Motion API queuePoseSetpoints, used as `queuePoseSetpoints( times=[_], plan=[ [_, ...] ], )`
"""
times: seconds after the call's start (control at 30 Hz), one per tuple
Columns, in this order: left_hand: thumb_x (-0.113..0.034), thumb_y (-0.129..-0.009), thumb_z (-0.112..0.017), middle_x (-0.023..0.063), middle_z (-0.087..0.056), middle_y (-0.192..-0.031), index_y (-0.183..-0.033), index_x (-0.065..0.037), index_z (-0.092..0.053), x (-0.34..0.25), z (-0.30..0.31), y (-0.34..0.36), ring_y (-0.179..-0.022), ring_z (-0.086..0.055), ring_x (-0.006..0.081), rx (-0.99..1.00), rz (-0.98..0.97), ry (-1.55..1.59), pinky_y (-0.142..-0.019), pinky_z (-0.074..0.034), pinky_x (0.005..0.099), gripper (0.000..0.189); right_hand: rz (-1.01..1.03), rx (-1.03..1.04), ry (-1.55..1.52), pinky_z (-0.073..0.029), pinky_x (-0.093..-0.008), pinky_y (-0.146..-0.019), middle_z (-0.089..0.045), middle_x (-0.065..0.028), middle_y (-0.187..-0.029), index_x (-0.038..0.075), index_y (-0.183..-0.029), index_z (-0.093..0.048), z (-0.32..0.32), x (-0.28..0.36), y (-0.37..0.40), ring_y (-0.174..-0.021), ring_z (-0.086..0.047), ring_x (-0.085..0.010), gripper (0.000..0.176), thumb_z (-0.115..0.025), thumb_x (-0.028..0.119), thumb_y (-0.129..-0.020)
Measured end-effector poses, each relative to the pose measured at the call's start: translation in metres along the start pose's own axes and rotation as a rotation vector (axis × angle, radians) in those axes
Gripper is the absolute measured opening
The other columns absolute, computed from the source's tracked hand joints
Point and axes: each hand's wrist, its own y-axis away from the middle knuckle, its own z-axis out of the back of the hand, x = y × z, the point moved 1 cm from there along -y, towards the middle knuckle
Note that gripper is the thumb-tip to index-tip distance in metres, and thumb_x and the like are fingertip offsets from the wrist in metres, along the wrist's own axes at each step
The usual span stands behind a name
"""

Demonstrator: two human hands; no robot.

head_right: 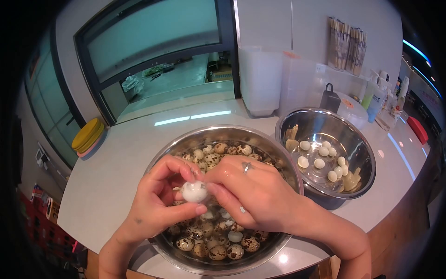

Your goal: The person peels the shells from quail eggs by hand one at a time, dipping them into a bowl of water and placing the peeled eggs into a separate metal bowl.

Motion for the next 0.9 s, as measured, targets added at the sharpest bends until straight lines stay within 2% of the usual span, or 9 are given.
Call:
queuePoseSetpoints(
  times=[0.13,0.23,0.33,0.4,0.53,0.57,0.77,0.83,0.9],
  plan=[
    [0.002,-0.075,-0.063,0.0045,-0.047,-0.102,-0.104,-0.003,-0.047,-0.001,0.002,0.000,-0.096,-0.049,0.0085,0.003,-0.022,-0.011,-0.079,-0.047,0.0213,0.034,-0.076,0.002,0.040,-0.045,-0.0347,-0.058,-0.052,-0.0110,-0.069,0.000,-0.087,-0.054,0.003,0.000,0.001,-0.063,-0.055,-0.0258,0.016,-0.059,-0.001,-0.072],
    [0.005,-0.070,-0.067,0.0086,-0.050,-0.103,-0.103,-0.002,-0.049,-0.004,0.003,-0.001,-0.096,-0.051,0.0120,0.019,-0.045,-0.225,-0.079,-0.048,0.0228,0.039,-0.082,-0.045,0.080,-0.045,-0.0340,-0.060,-0.053,-0.0118,-0.072,0.000,-0.085,-0.055,0.002,-0.003,-0.001,-0.065,-0.055,-0.0265,0.015,-0.059,0.001,-0.071],
    [0.003,-0.069,-0.068,0.0079,-0.055,-0.100,-0.107,-0.002,-0.047,-0.005,-0.005,0.002,-0.085,-0.056,0.0117,-0.072,0.084,-0.168,-0.076,-0.048,0.0227,0.044,0.001,-0.111,0.095,-0.046,-0.0325,-0.063,-0.054,-0.0114,-0.077,0.000,-0.087,-0.056,0.002,-0.002,-0.002,-0.068,-0.055,-0.0266,0.017,-0.061,0.003,-0.070],
    [-0.006,-0.075,-0.065,0.0074,-0.060,-0.089,-0.117,-0.004,-0.041,-0.002,-0.006,0.004,-0.070,-0.057,0.0123,-0.063,0.009,-0.350,-0.064,-0.048,0.0221,0.049,0.035,-0.013,0.046,-0.047,-0.0323,-0.067,-0.053,-0.0109,-0.086,0.002,-0.094,-0.058,0.003,0.001,-0.002,-0.075,-0.055,-0.0260,0.024,-0.063,0.008,-0.071],
    [-0.009,-0.074,-0.066,0.0106,-0.061,-0.089,-0.122,-0.005,-0.036,-0.006,-0.007,0.003,-0.062,-0.056,0.0151,-0.048,0.010,-0.524,-0.059,-0.046,0.0253,0.057,-0.003,0.142,0.034,-0.046,-0.0337,-0.070,-0.051,-0.0105,-0.095,0.009,-0.104,-0.060,-0.001,0.003,-0.003,-0.082,-0.054,-0.0245,0.032,-0.065,0.017,-0.073],
    [-0.007,-0.071,-0.068,0.0089,-0.061,-0.092,-0.122,-0.004,-0.037,-0.007,-0.006,0.003,-0.066,-0.055,0.0118,-0.048,0.015,-0.562,-0.059,-0.045,0.0226,0.059,-0.004,0.143,0.034,-0.046,-0.0337,-0.070,-0.051,-0.0105,-0.095,0.009,-0.104,-0.060,-0.002,0.001,-0.001,-0.082,-0.054,-0.0245,0.032,-0.065,0.017,-0.073],
    [-0.007,-0.068,-0.071,0.0058,-0.061,-0.090,-0.116,-0.002,-0.043,-0.007,-0.008,0.002,-0.067,-0.054,0.0086,-0.023,0.049,-0.525,-0.059,-0.043,0.0203,0.056,0.148,0.128,0.024,-0.046,-0.0332,-0.064,-0.053,-0.0087,-0.084,0.005,-0.090,-0.058,0.000,-0.003,0.000,-0.074,-0.055,-0.0251,0.019,-0.063,0.010,-0.073],
    [-0.007,-0.068,-0.072,0.0049,-0.061,-0.088,-0.113,-0.002,-0.046,-0.005,-0.006,0.002,-0.067,-0.053,0.0085,-0.021,0.064,-0.525,-0.059,-0.043,0.0204,0.052,0.012,-0.001,0.013,-0.045,-0.0330,-0.059,-0.053,-0.0084,-0.077,0.002,-0.077,-0.053,-0.002,-0.001,-0.001,-0.067,-0.054,-0.0254,0.011,-0.061,0.004,-0.070],
    [-0.007,-0.067,-0.073,0.0035,-0.060,-0.080,-0.103,-0.001,-0.052,0.000,-0.003,0.000,-0.066,-0.053,0.0084,-0.039,0.028,-0.390,-0.060,-0.043,0.0203,0.042,-0.080,-0.012,0.048,-0.045,-0.0345,-0.059,-0.054,-0.0102,-0.074,0.001,-0.075,-0.053,0.001,-0.004,0.000,-0.066,-0.055,-0.0270,0.009,-0.059,0.005,-0.071]
  ],
)
